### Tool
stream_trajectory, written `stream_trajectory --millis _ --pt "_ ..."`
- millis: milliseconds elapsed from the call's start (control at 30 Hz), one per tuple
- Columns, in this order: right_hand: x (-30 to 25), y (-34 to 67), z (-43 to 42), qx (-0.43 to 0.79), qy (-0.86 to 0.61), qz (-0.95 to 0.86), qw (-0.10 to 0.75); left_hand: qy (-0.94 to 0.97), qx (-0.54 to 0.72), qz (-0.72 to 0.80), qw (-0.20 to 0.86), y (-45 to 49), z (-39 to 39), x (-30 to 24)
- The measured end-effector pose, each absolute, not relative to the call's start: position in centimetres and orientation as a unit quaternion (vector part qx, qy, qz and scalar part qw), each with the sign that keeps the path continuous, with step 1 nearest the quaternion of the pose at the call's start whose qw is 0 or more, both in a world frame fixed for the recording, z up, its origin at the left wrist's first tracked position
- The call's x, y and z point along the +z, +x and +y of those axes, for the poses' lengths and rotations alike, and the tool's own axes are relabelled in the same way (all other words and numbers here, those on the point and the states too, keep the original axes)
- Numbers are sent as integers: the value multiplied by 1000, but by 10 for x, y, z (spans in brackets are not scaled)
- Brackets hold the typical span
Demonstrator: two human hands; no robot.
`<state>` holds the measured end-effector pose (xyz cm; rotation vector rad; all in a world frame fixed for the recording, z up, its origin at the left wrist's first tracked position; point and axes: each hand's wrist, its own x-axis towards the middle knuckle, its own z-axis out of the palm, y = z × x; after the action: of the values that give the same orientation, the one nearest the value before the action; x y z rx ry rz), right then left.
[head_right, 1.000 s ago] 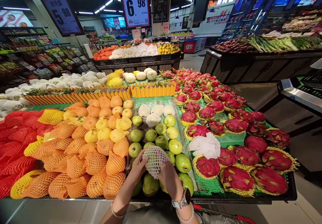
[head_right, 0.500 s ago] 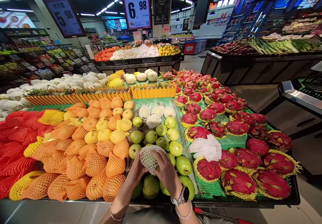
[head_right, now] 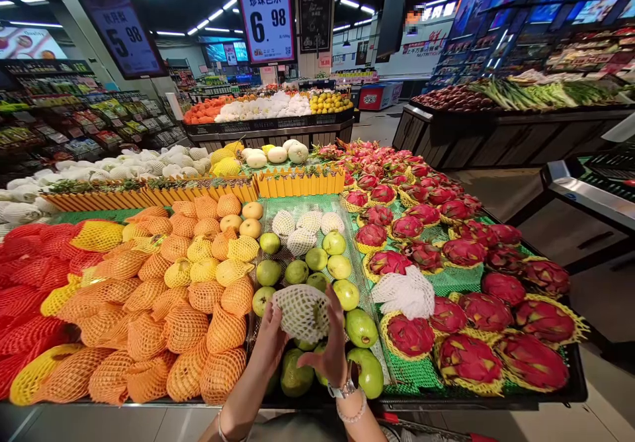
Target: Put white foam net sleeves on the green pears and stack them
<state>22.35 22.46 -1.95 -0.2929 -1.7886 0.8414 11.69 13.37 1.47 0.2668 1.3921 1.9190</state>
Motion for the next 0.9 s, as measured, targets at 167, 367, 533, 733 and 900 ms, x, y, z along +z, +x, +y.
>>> stream_trajectory --millis 167,367,533,733,900 --pt "-28 213 209 401 -268 -638 601 57 740 532 408 143 136 25" --pt "-12 216 213 625 -329 -414 574 282 714 587 258 140 129 22" --pt "-13 219 202 686 -337 -418 491 478 672 563 59 125 137 15" --pt "-11 214 189 730 -287 -445 432 508 670 539 54 121 139 17" --pt "-9 216 192 740 -276 -459 407 512 680 525 -1 128 135 8"
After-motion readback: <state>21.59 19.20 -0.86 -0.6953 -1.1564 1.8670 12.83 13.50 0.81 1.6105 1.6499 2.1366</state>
